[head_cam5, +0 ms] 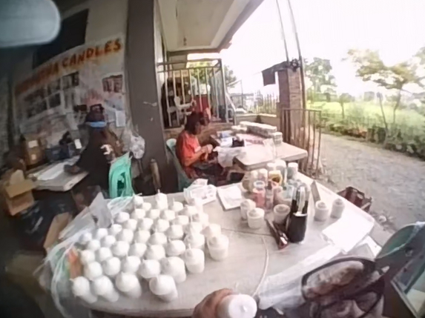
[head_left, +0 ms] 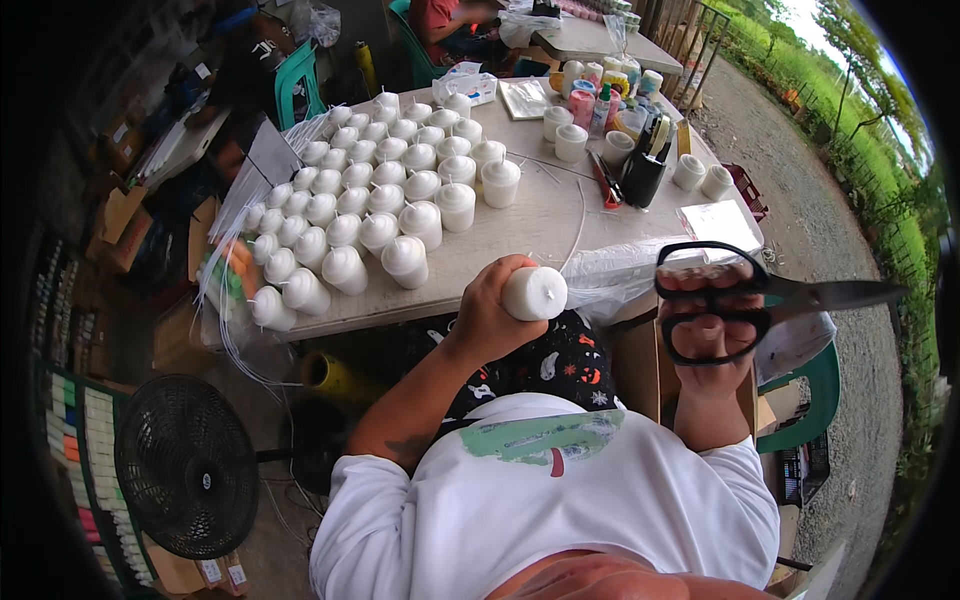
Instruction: The person inserts wicks into white cylindrical candles, trims the wicks with scissors, and places the finished candles on a table. The process is repeated for multiple candles in a consistent sequence.
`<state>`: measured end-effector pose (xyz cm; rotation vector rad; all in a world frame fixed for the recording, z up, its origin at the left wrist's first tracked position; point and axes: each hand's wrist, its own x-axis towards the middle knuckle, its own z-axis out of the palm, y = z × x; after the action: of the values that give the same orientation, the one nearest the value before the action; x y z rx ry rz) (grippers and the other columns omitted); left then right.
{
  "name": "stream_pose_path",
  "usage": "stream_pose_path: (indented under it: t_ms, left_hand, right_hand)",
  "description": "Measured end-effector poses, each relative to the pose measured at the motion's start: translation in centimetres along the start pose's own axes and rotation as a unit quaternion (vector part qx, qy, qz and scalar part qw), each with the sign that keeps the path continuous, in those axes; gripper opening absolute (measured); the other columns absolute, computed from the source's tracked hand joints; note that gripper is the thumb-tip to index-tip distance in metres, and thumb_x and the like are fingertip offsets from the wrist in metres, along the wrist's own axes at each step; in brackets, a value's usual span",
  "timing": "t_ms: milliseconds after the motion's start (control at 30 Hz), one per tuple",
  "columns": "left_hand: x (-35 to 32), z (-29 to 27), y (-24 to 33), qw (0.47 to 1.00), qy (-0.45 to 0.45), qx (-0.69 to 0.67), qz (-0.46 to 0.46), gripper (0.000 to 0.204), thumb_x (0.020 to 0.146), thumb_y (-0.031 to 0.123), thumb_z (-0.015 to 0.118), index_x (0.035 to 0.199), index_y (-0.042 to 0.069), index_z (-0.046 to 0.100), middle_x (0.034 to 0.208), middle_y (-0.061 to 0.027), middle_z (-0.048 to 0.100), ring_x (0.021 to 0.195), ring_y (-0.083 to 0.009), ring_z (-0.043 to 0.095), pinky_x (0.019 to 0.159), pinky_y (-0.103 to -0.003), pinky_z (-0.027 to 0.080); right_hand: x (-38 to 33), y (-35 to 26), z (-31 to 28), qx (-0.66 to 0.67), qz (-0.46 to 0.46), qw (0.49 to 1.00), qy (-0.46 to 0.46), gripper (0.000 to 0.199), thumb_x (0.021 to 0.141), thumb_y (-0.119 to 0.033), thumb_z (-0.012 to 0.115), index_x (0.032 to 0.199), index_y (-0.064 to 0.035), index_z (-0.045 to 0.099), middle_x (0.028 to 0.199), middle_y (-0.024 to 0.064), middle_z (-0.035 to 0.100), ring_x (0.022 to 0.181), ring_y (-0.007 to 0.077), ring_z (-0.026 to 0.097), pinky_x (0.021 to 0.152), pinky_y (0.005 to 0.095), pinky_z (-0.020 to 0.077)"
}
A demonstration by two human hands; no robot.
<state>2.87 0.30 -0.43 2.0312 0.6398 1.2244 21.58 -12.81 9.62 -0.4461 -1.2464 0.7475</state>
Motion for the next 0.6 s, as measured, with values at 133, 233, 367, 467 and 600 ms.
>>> stream_pose_path:
  t_ms: [133, 233, 367, 467, 600]
  left_hand:
    - [0.6, 0.0, 0.7, 0.999, -0.026, -0.025, -0.036, 0.061, 0.057, 0.007, 0.077, 0.112, 0.008, 0.052, 0.103, -0.0136, 0.063, 0.095, -0.0329, 0.064, 0.083, -0.041, 0.051]
    - [0.2, -0.1, 0.8, 0.999, -0.014, 0.000, -0.030, 0.059, 0.057, 0.008, 0.077, 0.111, 0.008, 0.053, 0.101, -0.0136, 0.064, 0.094, -0.0327, 0.064, 0.083, -0.041, 0.051]
    - [0.5, 0.3, 0.5, 1.000, -0.009, -0.006, -0.028, 0.059, 0.058, 0.008, 0.077, 0.111, 0.008, 0.052, 0.101, -0.0137, 0.064, 0.094, -0.0327, 0.064, 0.083, -0.041, 0.052]
    - [0.6, -0.1, -0.1, 1.000, -0.009, 0.003, -0.018, 0.059, 0.058, 0.008, 0.077, 0.111, 0.007, 0.052, 0.101, -0.0139, 0.064, 0.094, -0.0328, 0.064, 0.082, -0.041, 0.052]
    - [0.6, 0.2, 0.4, 1.000, -0.018, -0.008, -0.024, 0.059, 0.058, 0.008, 0.077, 0.111, 0.006, 0.052, 0.101, -0.0140, 0.064, 0.095, -0.0330, 0.064, 0.083, -0.041, 0.051]
  right_hand:
    - [-0.3, 0.0, 0.2, -0.002, -0.039, 0.999, 0.029, 0.037, 0.091, -0.010, 0.061, 0.123, -0.0088, 0.043, 0.110, 0.0093, 0.060, 0.112, 0.0268, 0.059, 0.092, 0.0355, 0.0477]
    - [-0.3, 0.7, 0.6, 0.002, 0.005, 0.999, 0.045, 0.038, 0.091, -0.012, 0.063, 0.124, -0.0089, 0.044, 0.109, 0.0063, 0.060, 0.112, 0.0239, 0.059, 0.091, 0.0312, 0.0475]
    - [-0.9, 3.9, 0.2, -0.132, 0.145, 0.977, -0.089, 0.033, 0.093, -0.005, 0.057, 0.123, -0.0062, 0.043, 0.108, 0.0087, 0.060, 0.111, 0.0268, 0.058, 0.095, 0.0394, 0.0466]
    - [0.2, 1.0, 1.3, 0.024, 0.034, 0.999, -0.003, 0.035, 0.091, -0.011, 0.061, 0.122, -0.0091, 0.044, 0.114, 0.0108, 0.057, 0.109, 0.0289, 0.058, 0.092, 0.0393, 0.0473]
    - [-1.3, 4.8, 0.4, -0.145, 0.206, 0.963, -0.095, 0.036, 0.092, -0.003, 0.055, 0.125, -0.0031, 0.041, 0.114, 0.0148, 0.059, 0.115, 0.0287, 0.056, 0.102, 0.0446, 0.0407]
